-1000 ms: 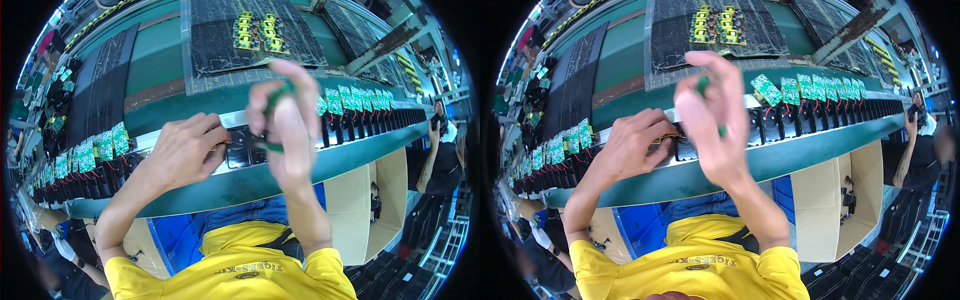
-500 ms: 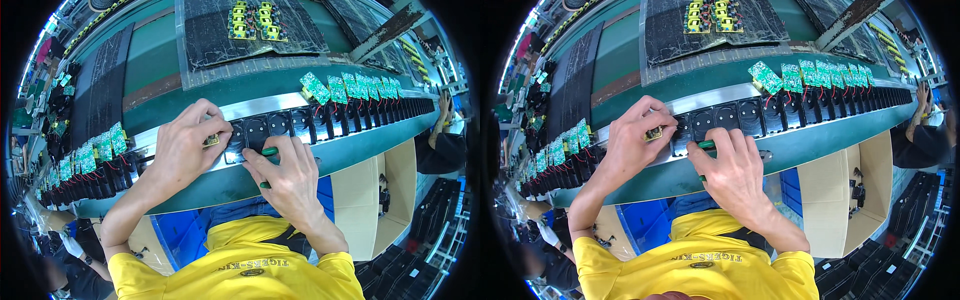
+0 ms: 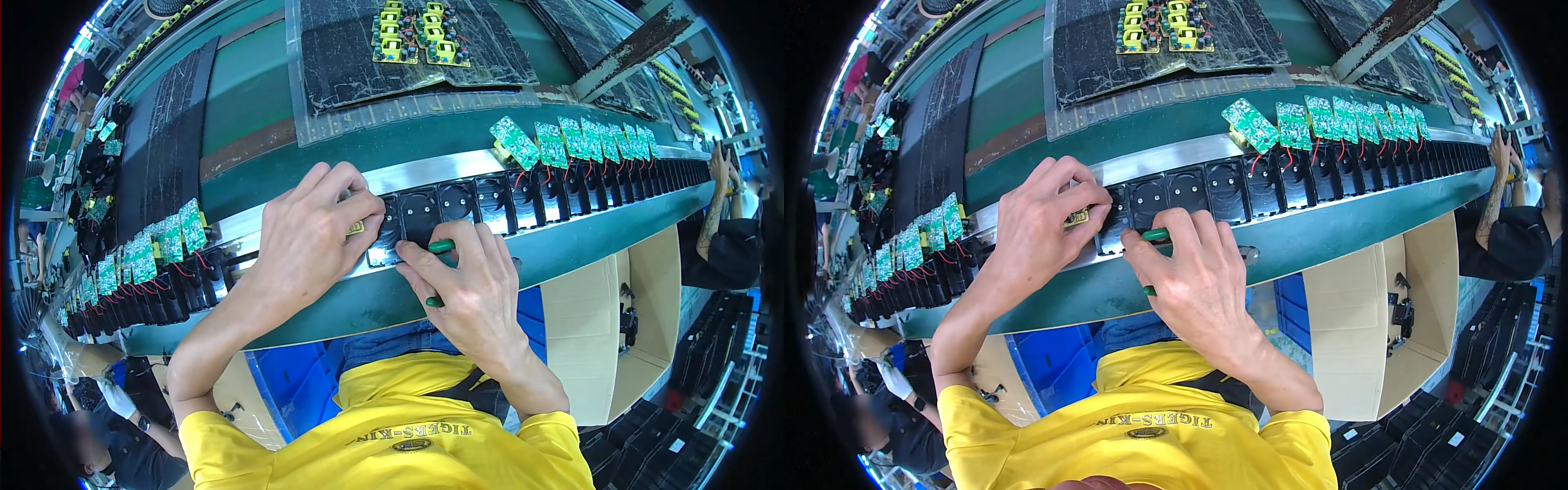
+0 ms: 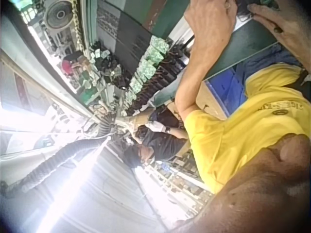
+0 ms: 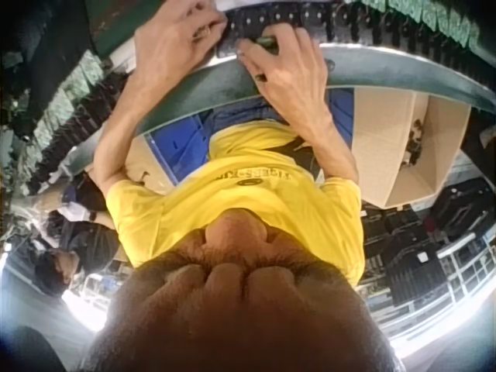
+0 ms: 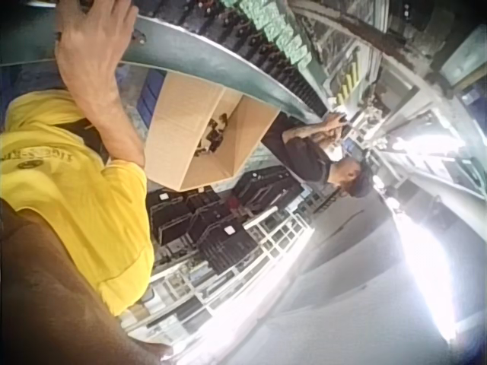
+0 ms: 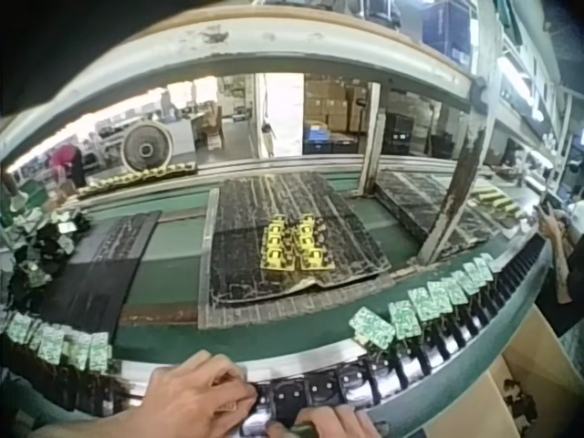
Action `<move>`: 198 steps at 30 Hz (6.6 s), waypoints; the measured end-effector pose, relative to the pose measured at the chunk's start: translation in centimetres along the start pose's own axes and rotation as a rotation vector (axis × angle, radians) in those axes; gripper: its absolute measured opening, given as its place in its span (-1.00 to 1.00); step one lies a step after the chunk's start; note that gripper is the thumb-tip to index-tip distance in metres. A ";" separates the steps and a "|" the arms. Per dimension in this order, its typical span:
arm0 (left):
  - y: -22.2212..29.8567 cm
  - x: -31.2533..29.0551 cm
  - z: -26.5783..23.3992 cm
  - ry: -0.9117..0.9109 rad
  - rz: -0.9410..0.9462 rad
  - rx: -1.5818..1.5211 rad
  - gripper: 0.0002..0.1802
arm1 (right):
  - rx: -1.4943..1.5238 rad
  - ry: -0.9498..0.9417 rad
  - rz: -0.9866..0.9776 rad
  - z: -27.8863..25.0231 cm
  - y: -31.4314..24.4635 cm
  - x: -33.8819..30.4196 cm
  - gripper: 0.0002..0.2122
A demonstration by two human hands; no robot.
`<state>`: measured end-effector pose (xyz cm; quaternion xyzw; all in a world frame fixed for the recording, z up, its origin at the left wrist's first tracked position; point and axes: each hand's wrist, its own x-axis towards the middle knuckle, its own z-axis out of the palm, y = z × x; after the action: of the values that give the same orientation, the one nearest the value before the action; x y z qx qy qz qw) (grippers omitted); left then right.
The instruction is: Trim components and separate circuit boards using wire cutters on an assembly line.
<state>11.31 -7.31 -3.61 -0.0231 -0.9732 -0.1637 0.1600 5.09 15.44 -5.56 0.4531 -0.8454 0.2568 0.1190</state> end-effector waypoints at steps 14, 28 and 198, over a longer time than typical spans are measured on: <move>0.8 0.0 1.6 0.103 0.098 0.177 -0.90 | 0.031 0.001 -0.017 -1.4 -0.8 0.9 -0.74; 0.9 -0.6 0.4 -0.016 -0.024 0.172 -0.93 | 1.689 0.319 0.356 -0.7 -2.6 8.6 -0.56; 2.2 4.7 -2.3 -0.214 -0.327 -0.398 -0.87 | 0.023 0.072 0.025 -1.1 2.9 -0.2 -0.76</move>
<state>7.77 -6.05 0.65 0.0862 -0.9240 -0.3719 0.0203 2.77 17.52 -5.64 0.4341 -0.8433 0.2839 0.1408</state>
